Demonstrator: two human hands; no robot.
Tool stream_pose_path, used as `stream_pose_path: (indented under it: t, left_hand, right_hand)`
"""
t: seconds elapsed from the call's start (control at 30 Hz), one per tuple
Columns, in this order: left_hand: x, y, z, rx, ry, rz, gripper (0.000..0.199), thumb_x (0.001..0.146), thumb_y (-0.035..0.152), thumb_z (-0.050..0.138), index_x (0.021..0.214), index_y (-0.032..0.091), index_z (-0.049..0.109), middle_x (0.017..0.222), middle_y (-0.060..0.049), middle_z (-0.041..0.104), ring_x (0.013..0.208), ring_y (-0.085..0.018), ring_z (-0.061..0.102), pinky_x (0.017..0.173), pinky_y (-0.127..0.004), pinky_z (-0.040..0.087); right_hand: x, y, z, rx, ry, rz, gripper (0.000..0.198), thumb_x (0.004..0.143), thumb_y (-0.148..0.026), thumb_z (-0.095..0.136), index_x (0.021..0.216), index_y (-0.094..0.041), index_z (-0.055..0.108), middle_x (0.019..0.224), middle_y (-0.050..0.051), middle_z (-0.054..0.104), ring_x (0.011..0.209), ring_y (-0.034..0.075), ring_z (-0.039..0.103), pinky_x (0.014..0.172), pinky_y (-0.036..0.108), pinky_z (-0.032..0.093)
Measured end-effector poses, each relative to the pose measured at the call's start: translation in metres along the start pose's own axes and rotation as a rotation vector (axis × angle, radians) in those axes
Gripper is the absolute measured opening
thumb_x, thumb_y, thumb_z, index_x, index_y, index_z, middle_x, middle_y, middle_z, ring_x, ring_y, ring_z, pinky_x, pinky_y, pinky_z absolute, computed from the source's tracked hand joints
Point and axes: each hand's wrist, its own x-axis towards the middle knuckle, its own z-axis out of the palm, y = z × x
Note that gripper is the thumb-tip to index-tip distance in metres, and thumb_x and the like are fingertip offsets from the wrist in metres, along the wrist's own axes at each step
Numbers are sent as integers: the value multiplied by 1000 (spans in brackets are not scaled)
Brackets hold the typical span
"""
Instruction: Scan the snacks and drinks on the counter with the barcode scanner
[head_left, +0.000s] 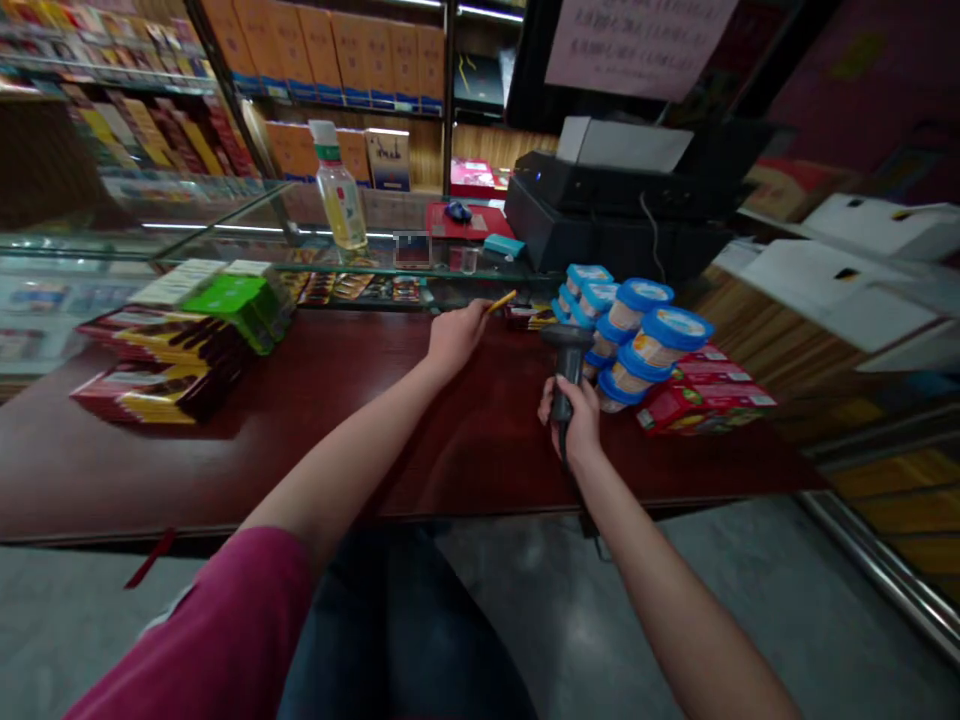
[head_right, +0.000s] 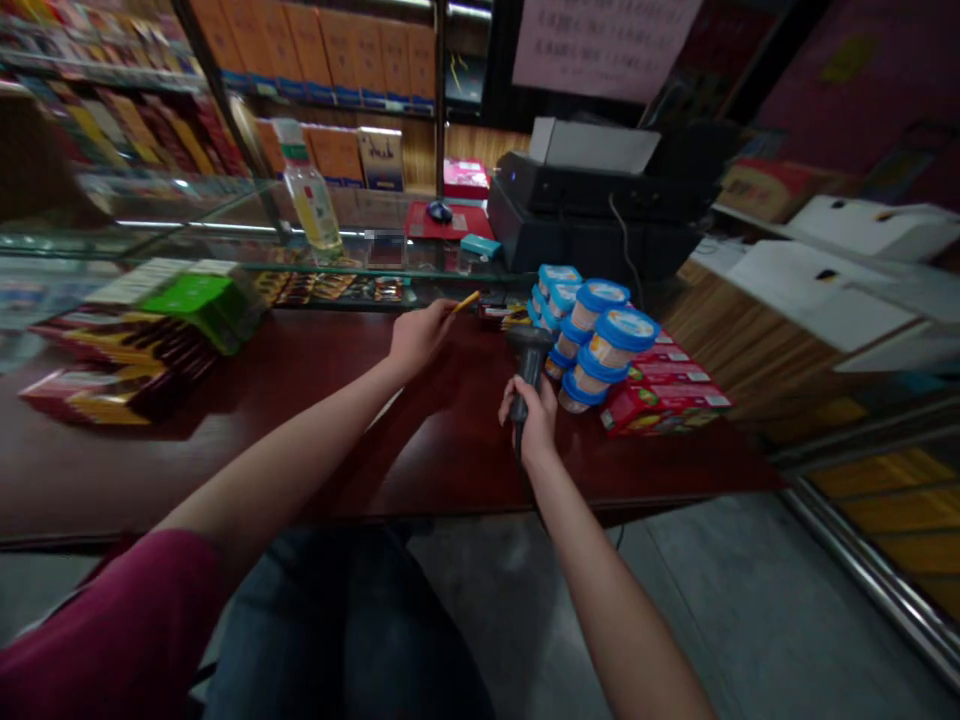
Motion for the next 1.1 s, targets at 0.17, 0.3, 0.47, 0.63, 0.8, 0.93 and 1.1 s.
stream_pose_path:
  t: [0.17,0.3,0.47,0.63,0.8,0.93,1.1]
  left_hand:
    - [48,45,38,231,-123,248,36,108,17,44,128,15,74,114,-20,81,107,-32,80,86,-38,59]
    - [62,62,69,278,-190,344,36,104,8,45,123,10,76,118,-23,79,114,-34,78,90,-41,60]
    - [62,59,96,204,-143,290,43,106,8,41,139,8,69,141,-25,71,130,-34,72,103,-46,61]
    - [58,42,107,66,-91,299,52,106,8,41,155,8,55,160,-20,57,150,-27,57,125,-40,47]
    - [36,21,94,-33,-19,369,63,101,5,39,163,4,43,171,-19,43,162,-24,38,135,-42,33]
    - [-14,-17,46,51,22,380,64,100,7,38,165,5,41,173,-16,41,164,-23,34,137,-44,30]
    - [-105,-96,-53,300,46,345,69,100,10,42,169,11,35,176,-10,35,167,-23,28,140,-43,23]
  right_hand:
    - [2,7,5,22,105,-35,37,75,-44,83,89,-24,55,69,-7,62,40,8,52,34,20,41]
    - [-1,4,7,21,100,-8,31,78,-41,80,91,-24,57,71,-6,62,40,8,52,33,21,43]
    - [-2,2,7,30,96,15,28,80,-40,79,92,-24,59,72,-5,63,41,9,53,33,22,44]
    - [-2,3,5,26,70,5,28,82,-40,79,91,-23,59,74,-5,64,42,8,54,34,21,44]
    - [-1,2,3,-17,-36,0,27,83,-41,78,89,-21,61,77,-4,66,42,7,53,36,21,43]
    - [-7,-5,4,-101,-148,-28,29,82,-40,79,100,-22,65,93,2,77,45,9,56,38,23,44]
    - [-28,-3,29,-146,-179,-19,28,83,-36,78,106,-23,70,122,8,80,49,9,59,44,26,48]
